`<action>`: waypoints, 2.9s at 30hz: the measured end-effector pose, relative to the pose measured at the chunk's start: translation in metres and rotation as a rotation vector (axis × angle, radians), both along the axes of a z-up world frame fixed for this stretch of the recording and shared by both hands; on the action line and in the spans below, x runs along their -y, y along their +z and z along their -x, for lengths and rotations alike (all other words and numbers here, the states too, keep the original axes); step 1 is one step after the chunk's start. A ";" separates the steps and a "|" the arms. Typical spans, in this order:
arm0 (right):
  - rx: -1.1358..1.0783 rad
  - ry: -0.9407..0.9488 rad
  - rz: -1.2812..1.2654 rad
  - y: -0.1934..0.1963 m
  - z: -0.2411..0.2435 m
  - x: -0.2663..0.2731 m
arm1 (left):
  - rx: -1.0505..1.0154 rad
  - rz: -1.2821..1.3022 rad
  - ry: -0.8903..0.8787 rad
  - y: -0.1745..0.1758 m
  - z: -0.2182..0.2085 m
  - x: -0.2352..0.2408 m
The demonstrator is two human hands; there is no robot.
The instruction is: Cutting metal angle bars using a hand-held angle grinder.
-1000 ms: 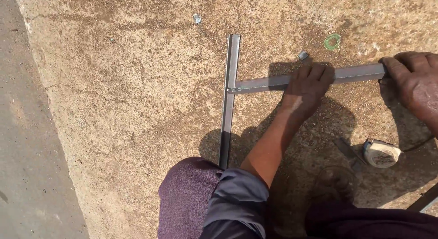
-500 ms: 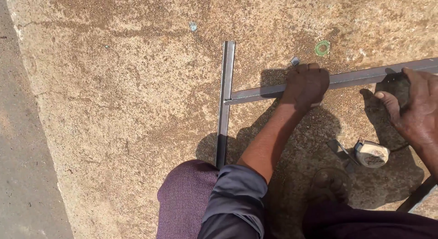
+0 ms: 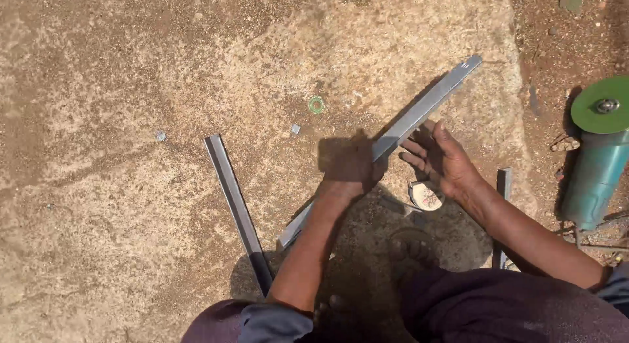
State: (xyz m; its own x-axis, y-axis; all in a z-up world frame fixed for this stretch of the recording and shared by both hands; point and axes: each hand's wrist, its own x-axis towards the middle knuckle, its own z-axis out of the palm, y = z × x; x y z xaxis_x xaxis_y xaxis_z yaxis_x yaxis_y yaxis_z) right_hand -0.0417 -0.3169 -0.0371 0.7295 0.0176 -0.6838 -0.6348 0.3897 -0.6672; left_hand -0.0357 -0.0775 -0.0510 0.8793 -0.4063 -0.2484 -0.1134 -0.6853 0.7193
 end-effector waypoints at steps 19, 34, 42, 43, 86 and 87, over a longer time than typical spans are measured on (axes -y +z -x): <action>0.791 0.196 -0.222 0.193 -0.017 -0.044 | -0.075 0.558 0.046 0.152 0.027 0.008; 0.821 0.166 0.012 0.194 0.000 -0.051 | -0.371 0.697 0.090 0.151 0.027 0.010; 0.915 0.133 -0.123 0.194 0.018 -0.051 | -0.355 0.402 0.083 0.197 0.041 0.026; 0.955 0.134 -0.131 0.201 0.022 -0.051 | -0.260 0.405 0.040 0.202 0.041 0.026; 1.123 0.611 0.027 0.201 0.006 -0.091 | 0.080 0.453 0.266 0.120 0.043 0.021; 1.120 0.611 0.023 0.203 0.004 -0.092 | 0.076 0.450 0.269 0.120 0.039 0.022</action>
State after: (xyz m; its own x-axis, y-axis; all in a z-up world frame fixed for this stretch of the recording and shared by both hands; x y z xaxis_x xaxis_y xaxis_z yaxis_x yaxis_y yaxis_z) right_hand -0.0460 -0.2250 0.1659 0.7828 0.5491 0.2926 0.2054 0.2157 -0.9546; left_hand -0.0750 -0.0994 0.0685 0.9759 -0.2156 -0.0325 -0.0397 -0.3223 0.9458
